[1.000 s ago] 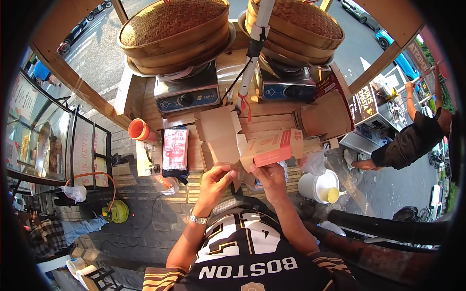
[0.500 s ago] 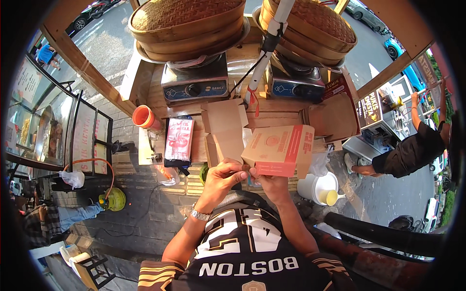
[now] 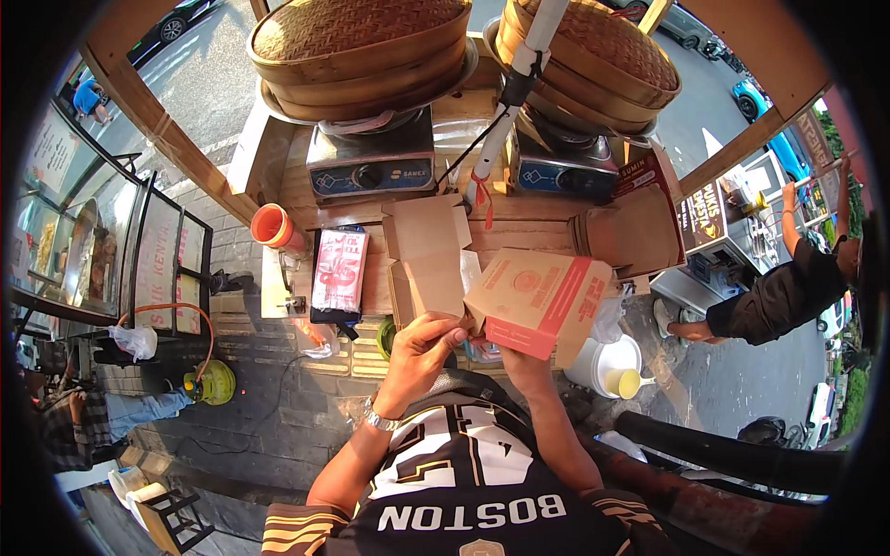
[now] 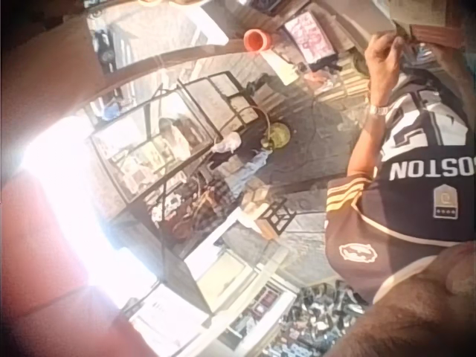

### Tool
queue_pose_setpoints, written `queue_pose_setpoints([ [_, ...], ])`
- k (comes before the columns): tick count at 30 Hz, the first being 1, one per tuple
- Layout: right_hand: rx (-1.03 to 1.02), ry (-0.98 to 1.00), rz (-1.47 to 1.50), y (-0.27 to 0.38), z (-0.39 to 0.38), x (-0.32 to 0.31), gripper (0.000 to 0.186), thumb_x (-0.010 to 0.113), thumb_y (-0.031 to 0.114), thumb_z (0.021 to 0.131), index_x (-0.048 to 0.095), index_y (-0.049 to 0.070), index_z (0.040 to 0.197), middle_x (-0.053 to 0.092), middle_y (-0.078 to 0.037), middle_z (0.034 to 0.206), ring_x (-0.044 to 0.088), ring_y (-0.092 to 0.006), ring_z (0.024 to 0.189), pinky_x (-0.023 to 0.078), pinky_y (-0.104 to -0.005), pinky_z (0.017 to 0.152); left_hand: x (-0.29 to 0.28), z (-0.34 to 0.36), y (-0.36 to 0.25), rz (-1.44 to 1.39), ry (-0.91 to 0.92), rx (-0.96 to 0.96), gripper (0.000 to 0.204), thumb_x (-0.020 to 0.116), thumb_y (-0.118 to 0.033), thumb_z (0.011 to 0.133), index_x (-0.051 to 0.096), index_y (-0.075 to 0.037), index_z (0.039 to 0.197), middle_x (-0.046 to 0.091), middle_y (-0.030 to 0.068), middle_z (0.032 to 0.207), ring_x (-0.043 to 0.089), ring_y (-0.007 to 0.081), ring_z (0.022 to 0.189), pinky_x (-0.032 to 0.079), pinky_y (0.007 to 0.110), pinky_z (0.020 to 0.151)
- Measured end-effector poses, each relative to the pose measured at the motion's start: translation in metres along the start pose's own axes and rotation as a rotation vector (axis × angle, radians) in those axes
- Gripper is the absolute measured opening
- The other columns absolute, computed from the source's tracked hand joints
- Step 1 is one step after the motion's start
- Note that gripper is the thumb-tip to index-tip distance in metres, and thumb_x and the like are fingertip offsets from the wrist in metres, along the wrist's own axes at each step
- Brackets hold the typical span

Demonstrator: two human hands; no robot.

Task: The person folds several small cardboard boxes by hand on a wooden cart surface at a street vendor stall.

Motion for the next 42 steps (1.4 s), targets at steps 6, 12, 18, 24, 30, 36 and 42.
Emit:
queue_pose_setpoints([
  [6, 0.082, 0.081, 0.177, -0.038, -0.019, -0.003, 0.043, 0.065, 0.028, 0.1, 0.055, 0.007, 0.136, 0.059, -0.01, 0.134, 0.059, -0.0254, 0.121, 0.051, -0.0419, 0.1, 0.003, -0.007, 0.007, -0.21, -0.02, -0.123, 0.017, 0.076, -0.01, 0.093, 0.076, 0.002, 0.105, 0.07, 0.0061, 0.097, 0.064, 0.0106, 0.088, 0.052, 0.025, 0.077],
  [12, 0.473, 0.109, 0.913, -0.105, -0.048, 0.019, 0.056, 0.059, 0.038, 0.102, 0.043, 0.009, 0.148, 0.051, -0.013, 0.146, 0.052, -0.0274, 0.134, 0.047, -0.0436, 0.108, 0.0, -0.001, 0.001, 0.066, 0.031, -0.018, 0.016, 0.077, -0.01, 0.093, 0.074, 0.002, 0.103, 0.068, 0.0047, 0.1, 0.065, 0.0093, 0.093, 0.053, 0.024, 0.08],
  [18, 0.095, 0.378, 0.51, -0.061, -0.029, 0.035, 0.067, 0.054, 0.048, 0.104, 0.034, 0.012, 0.156, 0.045, -0.014, 0.153, 0.046, -0.0286, 0.142, 0.042, -0.0448, 0.116, 0.007, 0.001, -0.012, 0.117, -0.01, 0.081, 0.015, 0.074, -0.004, 0.093, 0.069, 0.003, 0.105, 0.066, 0.0093, 0.101, 0.07, 0.0156, 0.092, 0.059, 0.027, 0.081],
  [24, -0.058, 0.079, 0.156, -0.045, -0.03, 0.015, 0.057, 0.062, 0.038, 0.101, 0.044, 0.011, 0.148, 0.053, -0.013, 0.143, 0.052, -0.0281, 0.134, 0.045, -0.0456, 0.11, 0.006, -0.002, -0.021, 0.365, -0.055, 0.248, 0.022, 0.075, -0.001, 0.088, 0.064, 0.003, 0.107, 0.066, 0.0143, 0.1, 0.071, 0.0251, 0.09, 0.06, 0.032, 0.081],
  [30, -0.169, -0.059, -0.058, -0.044, -0.027, 0.017, 0.049, 0.07, 0.028, 0.098, 0.054, 0.011, 0.14, 0.06, -0.011, 0.133, 0.058, -0.0276, 0.125, 0.048, -0.0463, 0.104, 0.006, -0.004, -0.029, 0.447, -0.095, 0.263, 0.026, 0.078, -0.005, 0.083, 0.066, 0.001, 0.105, 0.068, 0.0162, 0.096, 0.071, 0.0296, 0.086, 0.058, 0.034, 0.075],
  [36, 0.106, 0.282, -0.122, -0.018, 0.027, 0.047, 0.033, 0.08, 0.025, 0.086, 0.067, 0.006, 0.11, 0.067, -0.012, 0.106, 0.064, -0.0339, 0.099, 0.051, -0.0456, 0.087, -0.019, 0.02, 0.009, 0.388, -0.224, -0.001, 0.022, 0.07, -0.017, 0.087, 0.066, 0.0, 0.1, 0.068, 0.017, 0.072, 0.07, 0.0276, 0.064, 0.054, 0.036, 0.061],
  [42, -0.316, 0.251, -0.307, 0.012, 0.013, 0.059, 0.022, 0.077, 0.021, 0.087, 0.065, 0.005, 0.095, 0.068, -0.009, 0.093, 0.065, -0.0314, 0.094, 0.049, -0.0421, 0.086, -0.062, 0.037, 0.065, 0.286, -0.304, -0.376, 0.019, 0.065, -0.016, 0.092, 0.064, 0.0, 0.104, 0.069, 0.0118, 0.067, 0.07, 0.0174, 0.059, 0.054, 0.033, 0.057],
])
Point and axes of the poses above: each hand's wrist, its own z-axis towards the middle knuckle, its own x-axis out of the palm, y = z × x, the point moved 7 cm from there along z, towards the middle knuckle
